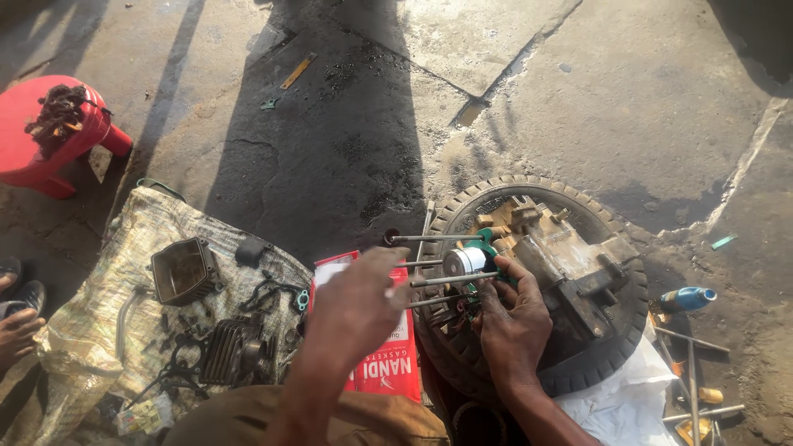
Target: The recorder is assembling a motorcycle engine, specifically installing the piston into the cylinder and attaching it to the engine block.
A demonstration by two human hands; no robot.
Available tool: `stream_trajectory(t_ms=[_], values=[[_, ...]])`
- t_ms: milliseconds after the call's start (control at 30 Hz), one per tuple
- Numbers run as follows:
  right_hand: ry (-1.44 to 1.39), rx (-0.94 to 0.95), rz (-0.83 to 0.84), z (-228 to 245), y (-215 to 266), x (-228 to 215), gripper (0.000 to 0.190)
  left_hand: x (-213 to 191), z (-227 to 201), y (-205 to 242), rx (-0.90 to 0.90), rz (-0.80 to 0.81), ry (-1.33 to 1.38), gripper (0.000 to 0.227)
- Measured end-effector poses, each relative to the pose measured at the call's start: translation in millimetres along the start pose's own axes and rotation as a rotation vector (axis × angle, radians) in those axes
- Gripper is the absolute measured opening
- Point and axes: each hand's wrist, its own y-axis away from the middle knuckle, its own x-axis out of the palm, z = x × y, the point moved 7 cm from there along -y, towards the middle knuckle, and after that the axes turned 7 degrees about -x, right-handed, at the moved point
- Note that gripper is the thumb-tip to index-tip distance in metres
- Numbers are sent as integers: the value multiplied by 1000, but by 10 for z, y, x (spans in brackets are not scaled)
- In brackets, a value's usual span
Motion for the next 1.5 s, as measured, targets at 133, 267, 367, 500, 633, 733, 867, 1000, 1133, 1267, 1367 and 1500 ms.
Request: stream_trajectory(t_ms=[133, 267, 367, 500, 633, 733, 867, 1000, 1133, 1267, 1367, 1500], values=[[8, 15, -11, 12, 21, 29, 40, -182, 594, 113, -275, -220, 411, 39], [-36, -12, -12, -98, 1, 71, 40, 880, 1154, -244, -420, -122, 1193, 37], [-17, -65, 18, -167, -38, 74, 41, 1455, 810, -495, -159, 201, 1313, 39], [47, -92, 40, -88, 11, 97, 43, 1711, 583, -669, 33, 302, 1540, 45], [98, -85, 76, -56, -10, 66, 48, 1636, 460, -634, -143, 418, 1759, 53], [133, -60, 152, -44, -35, 45, 51, 1504, 450, -581, -229, 447, 1739, 63], [500, -81, 302, 352, -47, 7, 59, 1648, 444, -716, -171, 436, 1775, 80], [1025, -396, 487, 584, -319, -89, 69, 1646, 432, -759, -99, 417, 1821, 88], [1369, -740, 703, 732, -367, 184, 76, 1583, 346, -877, 0, 445, 1831, 92], [1463, -861, 718, 734, -385, 319, 69, 1588, 276, -912, 11, 437, 1746, 89], [1331, -1080, 772, 585, -558, 142, 56, 1695, 271, -1001, 11, 488, 1819, 82], [1301, -1047, 689, 649, -351, 248, 54, 1744, 238, -1026, 54, 577, 1887, 76]])
